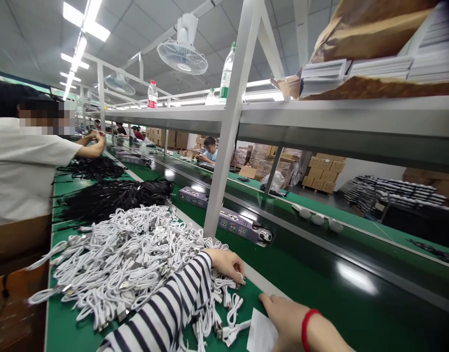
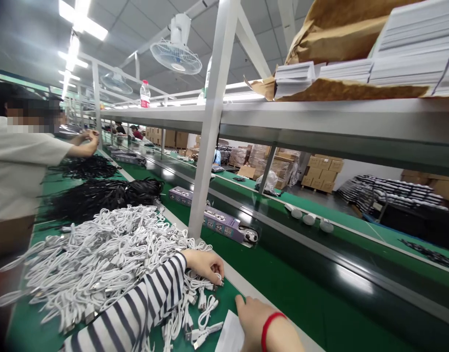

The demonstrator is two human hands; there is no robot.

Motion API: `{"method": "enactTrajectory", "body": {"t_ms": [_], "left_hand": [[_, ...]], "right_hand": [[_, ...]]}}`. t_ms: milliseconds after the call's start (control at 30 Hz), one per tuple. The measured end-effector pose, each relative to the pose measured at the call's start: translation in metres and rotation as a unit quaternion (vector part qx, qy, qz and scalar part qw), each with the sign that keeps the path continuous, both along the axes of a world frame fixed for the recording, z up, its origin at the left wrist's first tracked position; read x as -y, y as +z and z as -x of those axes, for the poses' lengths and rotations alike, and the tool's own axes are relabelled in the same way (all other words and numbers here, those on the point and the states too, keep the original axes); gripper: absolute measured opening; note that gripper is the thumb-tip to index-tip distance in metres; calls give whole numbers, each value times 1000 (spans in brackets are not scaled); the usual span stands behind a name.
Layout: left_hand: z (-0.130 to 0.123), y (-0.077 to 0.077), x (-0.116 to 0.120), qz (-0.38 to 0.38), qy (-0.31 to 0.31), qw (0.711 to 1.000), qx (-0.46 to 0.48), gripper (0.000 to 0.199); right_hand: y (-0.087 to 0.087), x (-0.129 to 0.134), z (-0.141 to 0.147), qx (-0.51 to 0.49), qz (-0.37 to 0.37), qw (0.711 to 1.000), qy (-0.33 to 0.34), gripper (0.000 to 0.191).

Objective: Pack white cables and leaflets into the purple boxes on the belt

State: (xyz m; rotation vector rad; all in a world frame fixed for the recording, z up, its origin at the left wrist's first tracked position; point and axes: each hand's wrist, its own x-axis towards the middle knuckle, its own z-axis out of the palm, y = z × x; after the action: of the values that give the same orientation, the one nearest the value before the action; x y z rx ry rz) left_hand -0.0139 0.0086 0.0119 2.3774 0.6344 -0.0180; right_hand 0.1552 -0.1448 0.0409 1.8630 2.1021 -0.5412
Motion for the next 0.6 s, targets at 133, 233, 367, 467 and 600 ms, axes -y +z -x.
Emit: {"method": "enactTrajectory", "body": {"t_ms": [133, 233, 367, 467, 600], "left_hand": [[-2, -2, 2, -7, 26, 999, 47, 36], [-6, -2, 7, -4, 68, 993, 92, 32], [-14, 0, 14, 41, 129, 976, 173, 30], [-18, -1, 15, 74, 150, 965, 203, 30], [-23, -5, 14, 75, 159, 960, 216, 38]], "right_hand": [[-1, 22, 11, 4, 15, 1000, -19, 73], [0, 25, 6, -7, 20, 999, -26, 56], [-5, 23, -11, -26, -4, 1000, -14, 37], [-10, 19, -25, -81, -63, 995, 4, 18], [-7, 15, -43, -251, -114, 961, 11, 6]]}}
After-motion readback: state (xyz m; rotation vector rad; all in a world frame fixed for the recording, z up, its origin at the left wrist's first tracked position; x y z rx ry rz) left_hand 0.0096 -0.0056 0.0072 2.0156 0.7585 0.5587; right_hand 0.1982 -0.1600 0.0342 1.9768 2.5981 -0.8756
